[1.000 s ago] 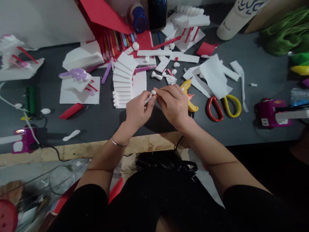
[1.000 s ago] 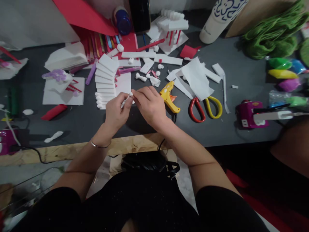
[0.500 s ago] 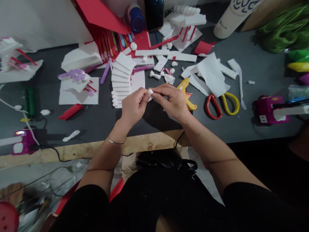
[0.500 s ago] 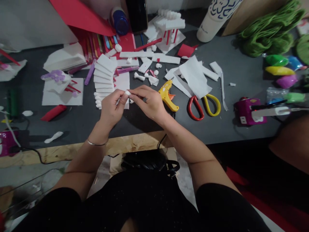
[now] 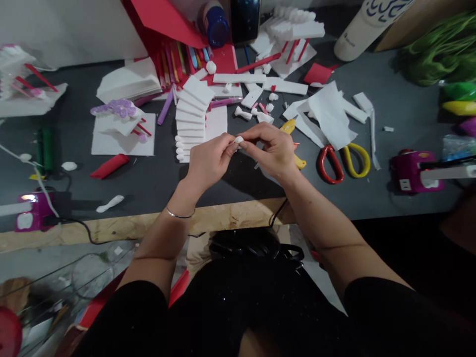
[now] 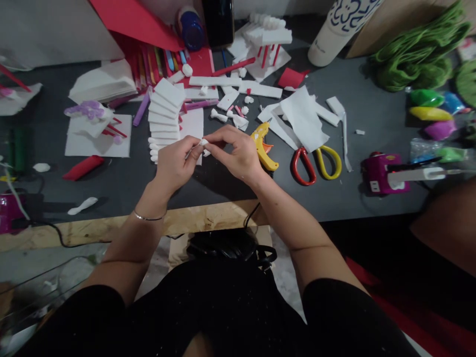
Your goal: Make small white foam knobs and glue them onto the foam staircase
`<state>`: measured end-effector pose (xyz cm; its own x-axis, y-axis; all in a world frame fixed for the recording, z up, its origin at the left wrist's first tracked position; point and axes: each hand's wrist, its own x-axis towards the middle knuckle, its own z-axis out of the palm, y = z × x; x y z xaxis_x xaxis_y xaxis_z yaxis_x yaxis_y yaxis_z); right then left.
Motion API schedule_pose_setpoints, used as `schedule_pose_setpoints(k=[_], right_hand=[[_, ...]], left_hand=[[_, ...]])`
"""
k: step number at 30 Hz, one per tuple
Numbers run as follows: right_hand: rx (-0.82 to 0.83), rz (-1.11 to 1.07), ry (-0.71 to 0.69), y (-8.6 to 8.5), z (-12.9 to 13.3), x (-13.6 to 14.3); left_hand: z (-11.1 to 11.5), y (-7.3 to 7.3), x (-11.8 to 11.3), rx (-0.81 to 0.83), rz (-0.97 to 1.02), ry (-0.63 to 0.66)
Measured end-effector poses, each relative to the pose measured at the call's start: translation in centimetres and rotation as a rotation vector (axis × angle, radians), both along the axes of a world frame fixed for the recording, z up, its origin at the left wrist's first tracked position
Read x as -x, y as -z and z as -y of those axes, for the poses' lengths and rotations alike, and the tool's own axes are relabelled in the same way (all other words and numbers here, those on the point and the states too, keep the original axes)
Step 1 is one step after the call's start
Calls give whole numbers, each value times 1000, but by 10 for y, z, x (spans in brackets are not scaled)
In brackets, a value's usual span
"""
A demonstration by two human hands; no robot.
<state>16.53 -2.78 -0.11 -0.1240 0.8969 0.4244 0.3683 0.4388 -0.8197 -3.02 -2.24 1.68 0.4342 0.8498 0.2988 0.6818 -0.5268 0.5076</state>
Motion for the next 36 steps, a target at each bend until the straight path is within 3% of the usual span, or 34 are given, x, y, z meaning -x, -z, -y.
schedule_pose_setpoints(k=[17,26,36], right_hand=[[-235,125,200,18,3,11],[-248,121,217,18,3,11],[-290,152,105,10,10,13]], left_hand=[[14,8,-16,25,137,-40],[16,2,-17,-4,111,-17],[13,3,-15,34,126,-129]])
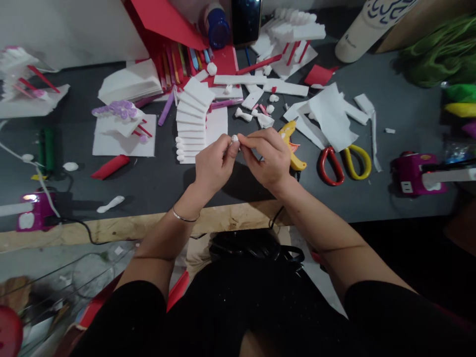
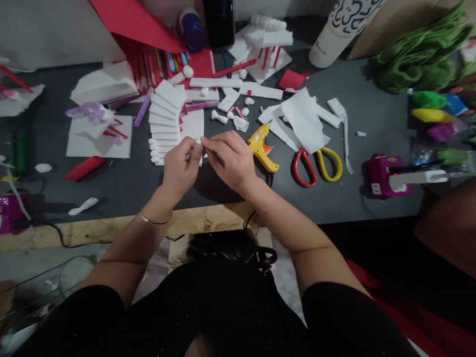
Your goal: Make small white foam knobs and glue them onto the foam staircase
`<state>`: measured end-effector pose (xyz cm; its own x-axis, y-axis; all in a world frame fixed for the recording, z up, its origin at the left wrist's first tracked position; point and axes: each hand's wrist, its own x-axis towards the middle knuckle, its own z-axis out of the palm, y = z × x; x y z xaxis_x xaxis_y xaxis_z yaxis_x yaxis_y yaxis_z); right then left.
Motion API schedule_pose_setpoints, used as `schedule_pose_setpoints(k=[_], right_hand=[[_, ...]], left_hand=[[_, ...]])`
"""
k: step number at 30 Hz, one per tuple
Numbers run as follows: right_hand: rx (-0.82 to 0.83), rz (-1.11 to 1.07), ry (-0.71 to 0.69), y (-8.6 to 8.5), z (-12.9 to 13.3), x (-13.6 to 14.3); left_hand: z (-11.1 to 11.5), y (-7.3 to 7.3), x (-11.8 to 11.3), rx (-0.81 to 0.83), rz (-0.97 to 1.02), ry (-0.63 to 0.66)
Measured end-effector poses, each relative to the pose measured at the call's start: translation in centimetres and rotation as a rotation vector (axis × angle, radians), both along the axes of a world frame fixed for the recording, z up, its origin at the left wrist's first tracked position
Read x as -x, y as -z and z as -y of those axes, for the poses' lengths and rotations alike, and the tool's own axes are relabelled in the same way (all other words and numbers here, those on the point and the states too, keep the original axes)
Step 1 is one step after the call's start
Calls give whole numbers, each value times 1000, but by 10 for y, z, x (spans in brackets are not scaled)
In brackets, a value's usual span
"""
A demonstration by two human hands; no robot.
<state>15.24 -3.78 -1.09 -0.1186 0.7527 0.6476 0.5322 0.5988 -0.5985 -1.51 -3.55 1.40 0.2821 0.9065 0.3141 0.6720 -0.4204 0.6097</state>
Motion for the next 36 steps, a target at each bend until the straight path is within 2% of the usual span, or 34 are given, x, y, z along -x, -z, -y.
schedule_pose_setpoints(k=[6,12,21,27,29,36], right_hand=[[120,-65,-61,-13,-2,-9],[195,-123,-75,-13,-5,-9],[-14,-172,20,-4,2,4],[-9,-114,-69,-8,4,2],[19,-153,-113,-9,3,0],[286,-256,-259,-8,-9,-11]], left_hand=[[-3,-2,6,-53,-5,71],[-4,-1,7,-72,-28,110],[1,-3,0,-20,71,90],[-2,-5,5,2,111,38],[-4,-5,8,-13,96,43],[-6,-5,13,-115,-6,148]])
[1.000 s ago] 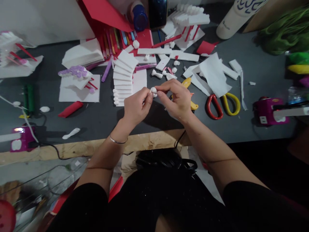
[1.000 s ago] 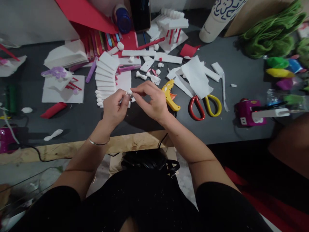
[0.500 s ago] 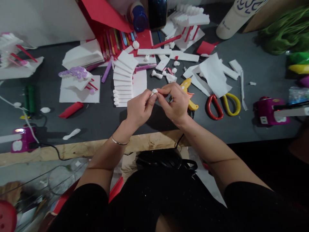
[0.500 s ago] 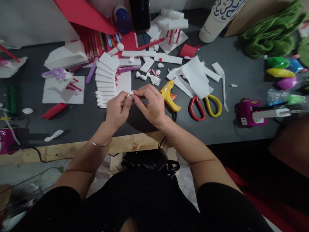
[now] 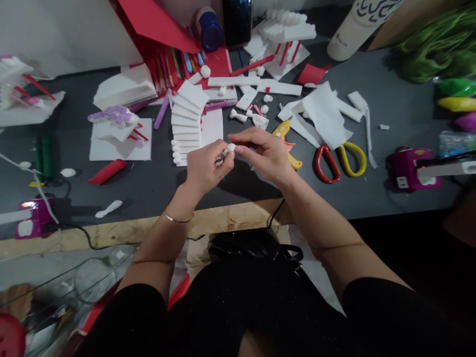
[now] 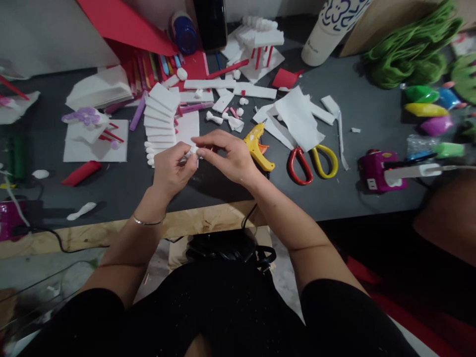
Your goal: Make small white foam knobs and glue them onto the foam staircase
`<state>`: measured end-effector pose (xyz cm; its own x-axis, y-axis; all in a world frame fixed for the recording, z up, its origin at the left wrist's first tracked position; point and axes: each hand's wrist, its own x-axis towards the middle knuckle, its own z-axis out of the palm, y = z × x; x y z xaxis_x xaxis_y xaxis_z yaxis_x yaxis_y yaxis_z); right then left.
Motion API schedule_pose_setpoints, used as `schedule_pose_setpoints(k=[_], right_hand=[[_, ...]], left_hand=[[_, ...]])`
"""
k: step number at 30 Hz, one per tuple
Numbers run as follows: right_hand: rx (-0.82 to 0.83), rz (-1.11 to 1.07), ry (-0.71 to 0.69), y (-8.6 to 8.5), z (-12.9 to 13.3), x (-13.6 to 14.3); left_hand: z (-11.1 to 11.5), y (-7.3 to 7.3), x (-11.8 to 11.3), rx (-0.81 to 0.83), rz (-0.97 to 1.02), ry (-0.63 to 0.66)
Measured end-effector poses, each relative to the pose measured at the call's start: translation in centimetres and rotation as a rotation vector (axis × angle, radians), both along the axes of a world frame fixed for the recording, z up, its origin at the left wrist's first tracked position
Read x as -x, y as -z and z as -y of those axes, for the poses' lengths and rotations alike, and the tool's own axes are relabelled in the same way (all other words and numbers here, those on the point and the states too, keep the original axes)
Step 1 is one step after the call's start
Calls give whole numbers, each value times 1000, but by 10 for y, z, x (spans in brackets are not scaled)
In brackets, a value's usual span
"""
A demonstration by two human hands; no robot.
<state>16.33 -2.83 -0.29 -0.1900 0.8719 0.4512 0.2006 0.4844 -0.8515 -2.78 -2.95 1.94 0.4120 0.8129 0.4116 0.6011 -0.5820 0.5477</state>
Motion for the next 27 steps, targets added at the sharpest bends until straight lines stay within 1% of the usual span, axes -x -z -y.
schedule_pose_setpoints(k=[3,7,12,16,19,23,27], right_hand=[[22,15,-27,1,-3,-3],[0,3,37,0,-1,-1],[-44,-28,141,0,5,7],[-13,-85,208,4,9,15],[-1,-116,234,7,10,19],[-128,-49,285,5,11,17],[-238,112,336,4,10,13]], left_hand=[[-2,-1,2,-6,-96,9],[-5,0,4,7,-152,11],[-5,8,0,23,-90,-28],[-3,13,-4,19,-7,17],[-1,15,-7,10,36,-6],[2,16,-11,5,64,-47],[6,15,-14,85,120,-38]])
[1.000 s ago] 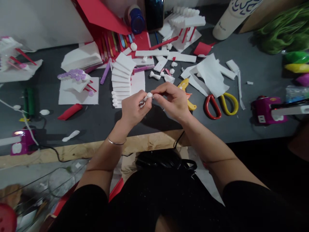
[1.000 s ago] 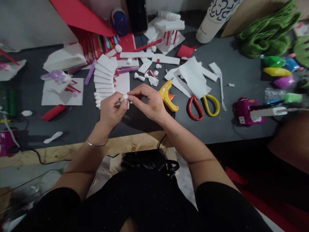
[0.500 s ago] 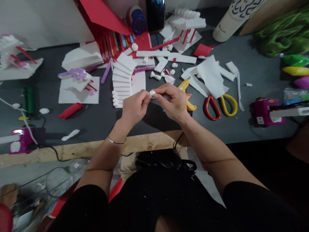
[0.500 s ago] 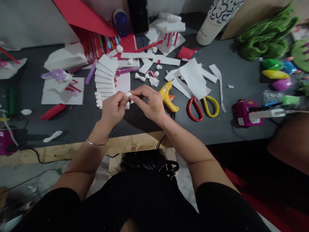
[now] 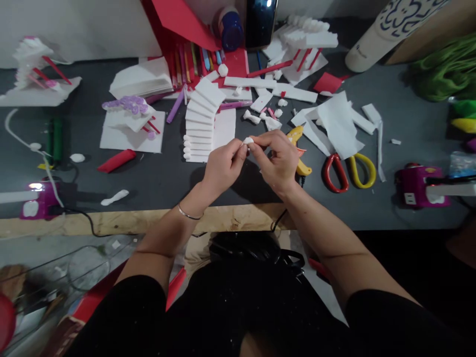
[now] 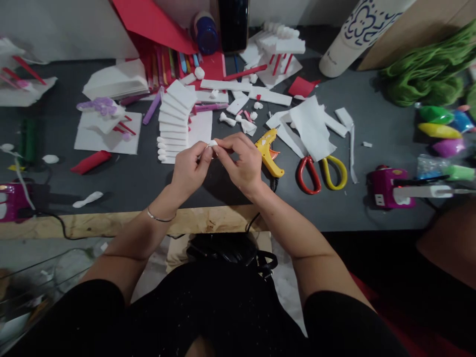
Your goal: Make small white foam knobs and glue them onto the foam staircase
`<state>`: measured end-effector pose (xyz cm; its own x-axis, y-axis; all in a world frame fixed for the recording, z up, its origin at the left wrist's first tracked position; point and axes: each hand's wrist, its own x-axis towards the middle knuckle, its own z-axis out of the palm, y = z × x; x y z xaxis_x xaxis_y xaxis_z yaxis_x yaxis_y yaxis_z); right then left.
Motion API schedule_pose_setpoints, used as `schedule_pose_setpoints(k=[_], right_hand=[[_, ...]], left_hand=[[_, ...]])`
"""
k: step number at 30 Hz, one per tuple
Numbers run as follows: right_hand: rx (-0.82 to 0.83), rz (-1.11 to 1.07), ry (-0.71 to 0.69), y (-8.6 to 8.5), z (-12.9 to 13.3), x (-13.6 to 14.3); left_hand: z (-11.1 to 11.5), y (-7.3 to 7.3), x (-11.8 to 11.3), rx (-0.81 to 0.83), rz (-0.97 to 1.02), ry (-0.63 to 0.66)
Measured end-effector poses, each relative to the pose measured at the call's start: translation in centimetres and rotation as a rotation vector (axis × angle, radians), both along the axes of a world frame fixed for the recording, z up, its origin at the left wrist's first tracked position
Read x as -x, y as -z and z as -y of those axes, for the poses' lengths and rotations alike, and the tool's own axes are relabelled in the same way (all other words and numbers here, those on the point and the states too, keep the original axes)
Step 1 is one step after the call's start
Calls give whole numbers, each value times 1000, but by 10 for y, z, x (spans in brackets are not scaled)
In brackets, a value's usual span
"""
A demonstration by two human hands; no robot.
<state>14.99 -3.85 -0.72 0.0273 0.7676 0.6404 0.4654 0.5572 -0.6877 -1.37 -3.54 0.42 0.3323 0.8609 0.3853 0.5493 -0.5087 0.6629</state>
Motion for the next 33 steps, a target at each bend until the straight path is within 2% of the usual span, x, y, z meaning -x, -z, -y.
schedule_pose_setpoints(k=[6,9,13,22,27,30,33], right_hand=[[-67,122,49,8,-2,-2],[-26,103,38,10,-3,-2],[61,58,-7,10,-3,-3],[-41,130,25,14,-4,-5],[-18,151,30,17,-4,-8],[-6,135,-13,17,-5,-7],[-73,94,-83,14,-4,-3]], left_hand=[[5,-6,-2,149,36,32],[6,-10,-2,195,24,41],[6,-13,-2,201,17,40],[9,-17,-4,197,31,27],[10,-15,-6,165,76,13],[9,-16,-6,222,90,6],[7,-17,-3,239,98,-10]])
